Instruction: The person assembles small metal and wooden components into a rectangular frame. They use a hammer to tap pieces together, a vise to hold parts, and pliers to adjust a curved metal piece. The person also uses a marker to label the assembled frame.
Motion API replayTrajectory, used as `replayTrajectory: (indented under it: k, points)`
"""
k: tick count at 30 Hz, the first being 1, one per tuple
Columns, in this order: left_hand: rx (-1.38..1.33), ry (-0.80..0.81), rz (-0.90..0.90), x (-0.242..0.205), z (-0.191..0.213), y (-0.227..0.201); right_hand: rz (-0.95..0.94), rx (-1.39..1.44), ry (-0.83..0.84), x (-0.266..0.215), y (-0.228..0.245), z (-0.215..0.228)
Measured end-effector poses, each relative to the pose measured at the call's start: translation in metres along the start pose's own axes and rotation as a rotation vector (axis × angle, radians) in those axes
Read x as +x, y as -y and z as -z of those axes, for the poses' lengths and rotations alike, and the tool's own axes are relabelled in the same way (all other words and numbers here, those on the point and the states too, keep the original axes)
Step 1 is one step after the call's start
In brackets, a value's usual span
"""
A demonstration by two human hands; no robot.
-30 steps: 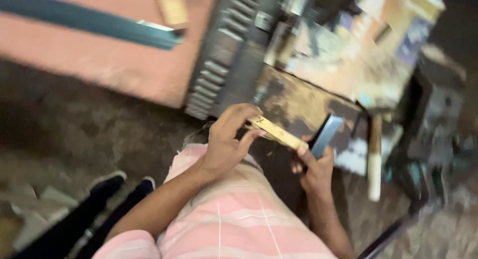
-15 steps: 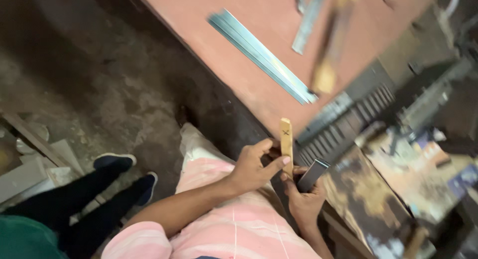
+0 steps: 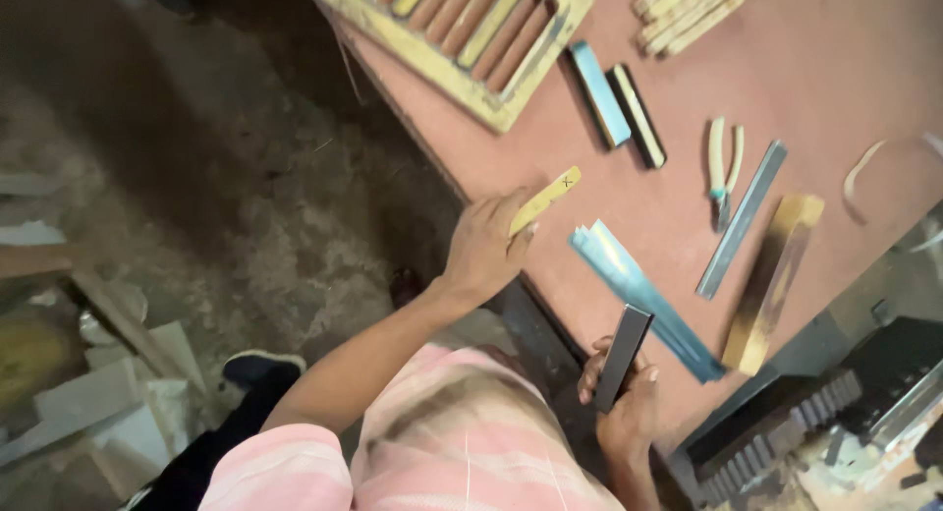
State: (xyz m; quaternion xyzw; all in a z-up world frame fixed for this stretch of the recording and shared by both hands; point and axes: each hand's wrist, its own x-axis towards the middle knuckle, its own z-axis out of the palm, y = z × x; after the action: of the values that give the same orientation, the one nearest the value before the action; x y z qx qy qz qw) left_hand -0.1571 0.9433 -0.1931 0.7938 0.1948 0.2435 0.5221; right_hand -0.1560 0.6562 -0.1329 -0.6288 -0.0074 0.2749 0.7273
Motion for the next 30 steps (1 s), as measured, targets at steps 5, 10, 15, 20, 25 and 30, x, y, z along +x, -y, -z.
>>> replayTrajectory:
  k: [5,10,15,20,25,30]
  points:
    - [0.247,-0.051,-0.041,0.042,-0.001,0.024,-0.01,-0.045,0.037,0.044,0.013,-0.03]
    - [0.245,-0.069,-0.041,0.054,0.011,0.03,0.022,-0.127,0.191,0.105,0.042,-0.058]
    - [0.36,-0.382,0.051,0.114,0.074,0.071,-0.042,-0.169,0.28,0.171,0.069,-0.104]
    - [0.318,-0.53,0.283,0.151,0.145,0.14,0.087,-0.74,0.233,0.239,0.079,-0.189]
    - [0.267,-0.364,0.265,0.17,0.175,0.177,0.94,-1.359,0.484,0.358,0.074,-0.305]
    - [0.242,-0.284,0.149,0.206,0.209,0.174,1.035,-1.49,0.672,0.443,0.052,-0.376]
